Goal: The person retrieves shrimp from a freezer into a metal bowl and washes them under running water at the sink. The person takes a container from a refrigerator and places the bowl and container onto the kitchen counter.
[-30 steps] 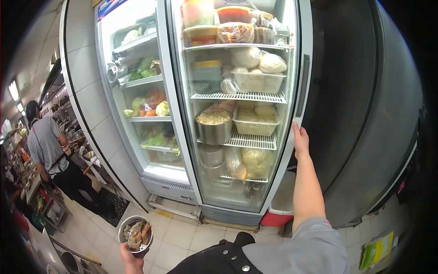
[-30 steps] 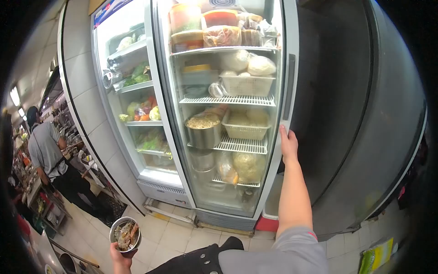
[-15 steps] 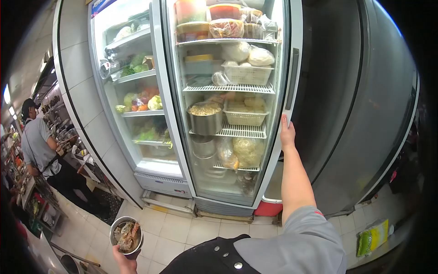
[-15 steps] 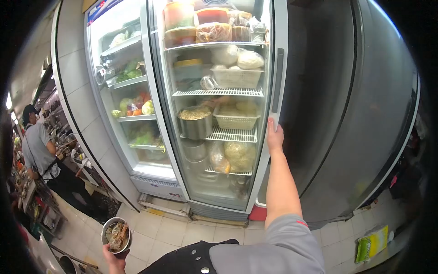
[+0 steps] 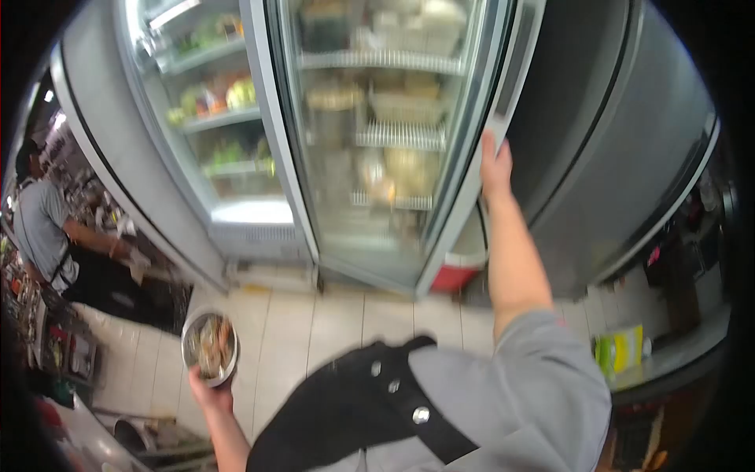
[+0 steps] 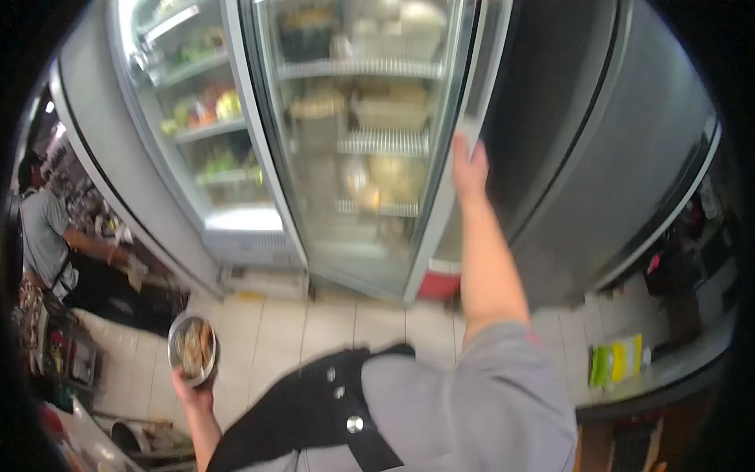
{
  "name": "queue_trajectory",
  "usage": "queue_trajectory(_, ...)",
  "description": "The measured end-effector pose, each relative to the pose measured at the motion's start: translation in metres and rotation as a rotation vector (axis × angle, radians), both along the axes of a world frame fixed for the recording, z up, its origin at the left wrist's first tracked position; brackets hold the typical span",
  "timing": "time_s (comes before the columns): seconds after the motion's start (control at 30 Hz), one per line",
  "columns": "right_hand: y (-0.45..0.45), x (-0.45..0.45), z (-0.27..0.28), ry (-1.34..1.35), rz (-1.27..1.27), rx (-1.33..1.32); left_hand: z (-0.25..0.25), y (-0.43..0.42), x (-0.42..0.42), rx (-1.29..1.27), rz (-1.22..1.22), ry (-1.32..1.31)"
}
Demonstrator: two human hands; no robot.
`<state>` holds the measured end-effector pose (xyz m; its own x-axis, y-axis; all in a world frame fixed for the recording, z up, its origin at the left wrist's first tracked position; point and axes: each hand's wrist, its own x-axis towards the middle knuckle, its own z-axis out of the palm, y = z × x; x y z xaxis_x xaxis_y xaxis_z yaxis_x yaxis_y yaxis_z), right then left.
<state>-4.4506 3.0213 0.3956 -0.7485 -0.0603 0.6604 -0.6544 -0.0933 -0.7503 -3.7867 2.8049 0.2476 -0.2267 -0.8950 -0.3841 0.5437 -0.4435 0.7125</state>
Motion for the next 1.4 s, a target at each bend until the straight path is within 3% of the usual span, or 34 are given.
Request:
queue_trajectory(0.13,0.015,0.01,-0.01,-0.101,0.152,0.084,0.004,-0.005,0.002,0.008,-0.002,-0.105)
queue_trajectory(0.5,0.036,0.146,0.006,0.165,0.156,0.237,0.017,-0.009,0.0,-0.06,-0.064,-0.156)
queue_trajectory(0.6,0.041,0.163,-0.001,0.086,0.232,0.278,0.019,-0.011,-0.002,-0.052,-0.046,-0.163)
queue_trajectory(0.73,0.033,0.201,-0.007,0.036,0.371,0.109,0.024,-0.008,-0.005,-0.059,-0.044,-0.164)
queue_trajectory(0.93,0.019,0.251,-0.018,0.073,0.473,0.129,0.02,-0.01,-0.003,-0.047,-0.109,-0.143)
queue_trajectory(1.4,-0.018,0.299,-0.03,0.283,0.44,0.17,0.01,-0.015,0.002,-0.027,-0.028,-0.063)
